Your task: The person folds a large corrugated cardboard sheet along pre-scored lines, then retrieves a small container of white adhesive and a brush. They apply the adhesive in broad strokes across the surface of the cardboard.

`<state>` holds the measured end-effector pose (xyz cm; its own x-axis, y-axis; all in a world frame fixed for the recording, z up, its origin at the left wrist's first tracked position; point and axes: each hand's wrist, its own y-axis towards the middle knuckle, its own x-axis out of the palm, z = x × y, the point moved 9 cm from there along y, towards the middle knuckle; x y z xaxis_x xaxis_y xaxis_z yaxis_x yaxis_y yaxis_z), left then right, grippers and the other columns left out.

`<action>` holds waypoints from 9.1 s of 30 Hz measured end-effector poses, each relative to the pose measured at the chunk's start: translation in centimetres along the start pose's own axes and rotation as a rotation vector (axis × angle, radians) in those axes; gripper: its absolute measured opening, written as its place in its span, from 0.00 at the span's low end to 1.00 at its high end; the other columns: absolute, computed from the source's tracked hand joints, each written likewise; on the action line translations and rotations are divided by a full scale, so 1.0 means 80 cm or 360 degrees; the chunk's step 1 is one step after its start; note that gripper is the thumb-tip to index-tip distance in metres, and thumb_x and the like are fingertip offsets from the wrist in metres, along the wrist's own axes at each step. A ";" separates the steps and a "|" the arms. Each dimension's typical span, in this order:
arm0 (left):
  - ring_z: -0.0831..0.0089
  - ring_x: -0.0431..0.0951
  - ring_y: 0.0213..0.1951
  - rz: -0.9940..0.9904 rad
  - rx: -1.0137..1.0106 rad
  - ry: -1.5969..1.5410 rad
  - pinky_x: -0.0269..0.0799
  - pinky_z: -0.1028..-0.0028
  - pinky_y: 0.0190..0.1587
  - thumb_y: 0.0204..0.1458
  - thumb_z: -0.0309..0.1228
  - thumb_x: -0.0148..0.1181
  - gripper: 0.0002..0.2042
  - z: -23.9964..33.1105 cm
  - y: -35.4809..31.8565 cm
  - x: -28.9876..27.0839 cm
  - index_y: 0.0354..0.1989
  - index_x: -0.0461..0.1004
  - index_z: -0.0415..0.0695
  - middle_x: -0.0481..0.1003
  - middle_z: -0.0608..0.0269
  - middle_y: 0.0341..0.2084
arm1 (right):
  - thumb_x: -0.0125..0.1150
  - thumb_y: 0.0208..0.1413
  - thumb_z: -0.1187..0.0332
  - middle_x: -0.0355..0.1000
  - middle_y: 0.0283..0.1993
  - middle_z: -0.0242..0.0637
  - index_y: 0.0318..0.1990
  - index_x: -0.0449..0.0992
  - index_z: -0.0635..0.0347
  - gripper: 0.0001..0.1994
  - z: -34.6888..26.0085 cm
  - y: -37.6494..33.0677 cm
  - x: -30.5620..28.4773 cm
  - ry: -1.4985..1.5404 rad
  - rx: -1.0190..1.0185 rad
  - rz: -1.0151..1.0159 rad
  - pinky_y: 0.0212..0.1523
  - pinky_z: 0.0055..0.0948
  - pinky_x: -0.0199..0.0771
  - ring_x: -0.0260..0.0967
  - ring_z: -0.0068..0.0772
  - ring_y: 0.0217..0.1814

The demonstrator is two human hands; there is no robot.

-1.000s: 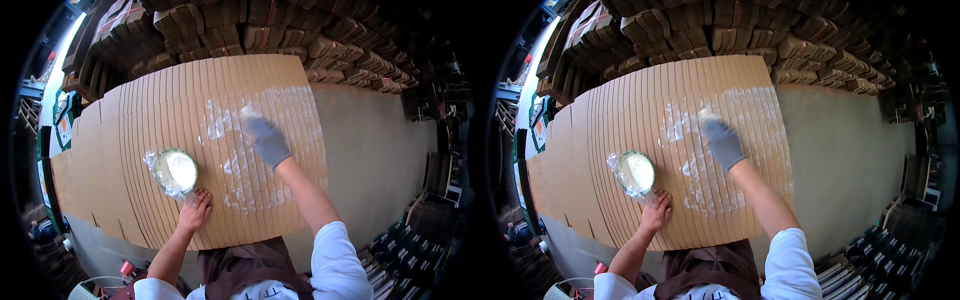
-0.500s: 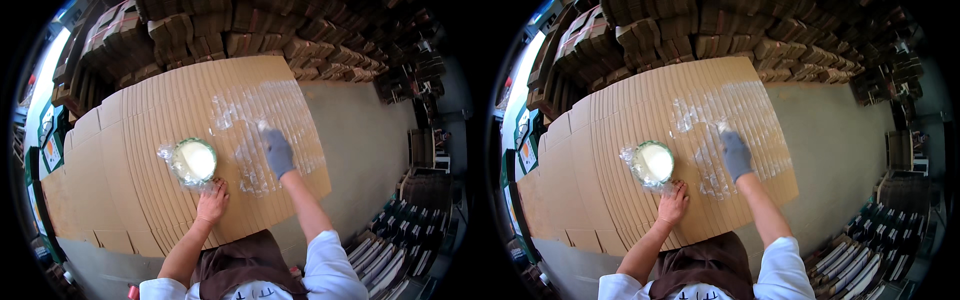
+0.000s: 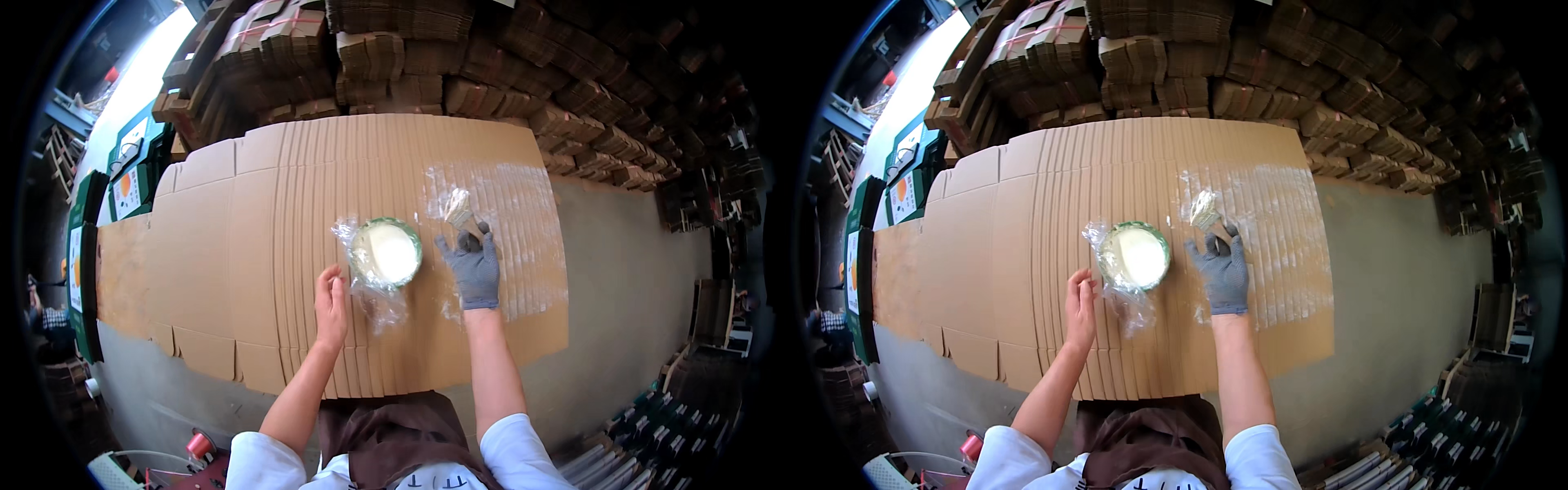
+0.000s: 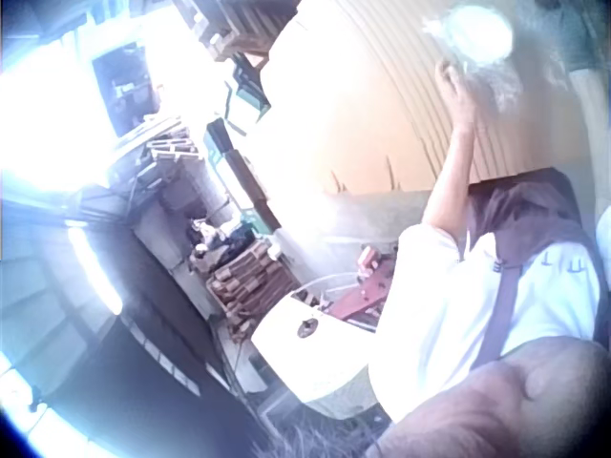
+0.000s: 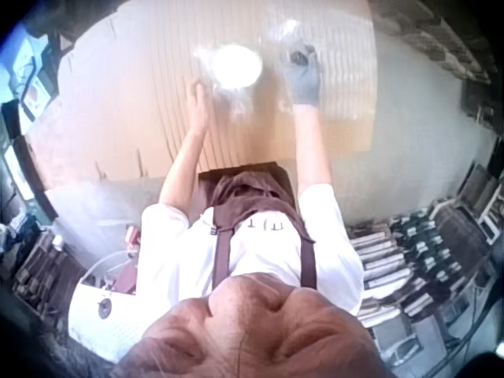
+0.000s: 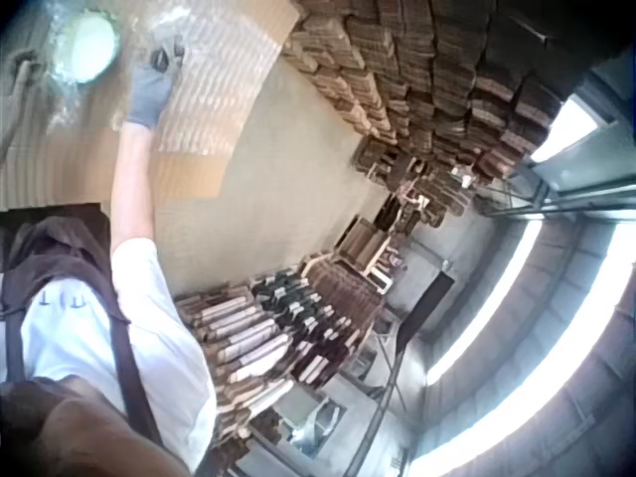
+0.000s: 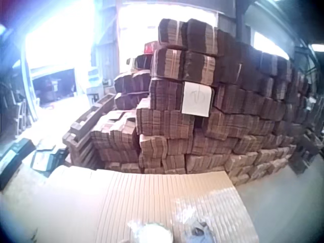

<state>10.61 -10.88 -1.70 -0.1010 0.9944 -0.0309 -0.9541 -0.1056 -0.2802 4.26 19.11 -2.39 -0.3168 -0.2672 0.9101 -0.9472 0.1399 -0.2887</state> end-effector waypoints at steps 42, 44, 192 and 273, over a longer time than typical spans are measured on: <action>0.74 0.73 0.50 0.0063 -0.0437 -0.0479 0.72 0.70 0.45 0.68 0.51 0.40 0.26 -0.006 0.050 -0.124 0.69 0.57 0.50 0.71 0.64 0.53 | 0.54 0.66 0.68 0.74 0.49 0.41 0.51 0.74 0.64 0.11 0.184 0.011 0.047 -0.0168 0.0118 0.0000 0.52 0.32 0.77 0.73 0.34 0.49; 0.74 0.74 0.49 0.0293 -0.0296 -0.0258 0.73 0.69 0.44 0.68 0.46 0.44 0.22 -0.009 0.034 -0.155 0.64 0.63 0.49 0.72 0.65 0.50 | 0.53 0.66 0.69 0.74 0.49 0.40 0.51 0.73 0.64 0.10 0.136 0.005 0.056 -0.0390 -0.0030 0.0049 0.52 0.32 0.77 0.74 0.32 0.47; 0.58 0.67 0.60 -0.0726 0.1129 0.1588 0.63 0.59 0.62 0.51 0.32 0.62 0.20 -0.022 -0.043 0.015 0.53 0.71 0.43 0.69 0.59 0.55 | 0.52 0.56 0.76 0.73 0.49 0.45 0.49 0.74 0.57 0.13 -0.007 -0.127 0.088 -0.3407 -0.1196 0.0085 0.50 0.41 0.75 0.72 0.50 0.49; 0.55 0.67 0.61 -0.0819 0.1201 0.1720 0.63 0.56 0.61 0.52 0.29 0.59 0.19 -0.030 -0.042 0.023 0.53 0.70 0.43 0.69 0.57 0.57 | 0.51 0.53 0.79 0.71 0.48 0.43 0.51 0.73 0.54 0.17 0.073 -0.202 0.042 -0.3370 -0.1123 -0.0367 0.47 0.42 0.76 0.71 0.45 0.49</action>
<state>14.31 -8.74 -3.16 0.2337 0.3938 -0.8890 -0.7716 0.6314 0.0768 18.19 10.33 3.62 -0.2735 -0.5737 -0.7721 -0.9524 0.0494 0.3007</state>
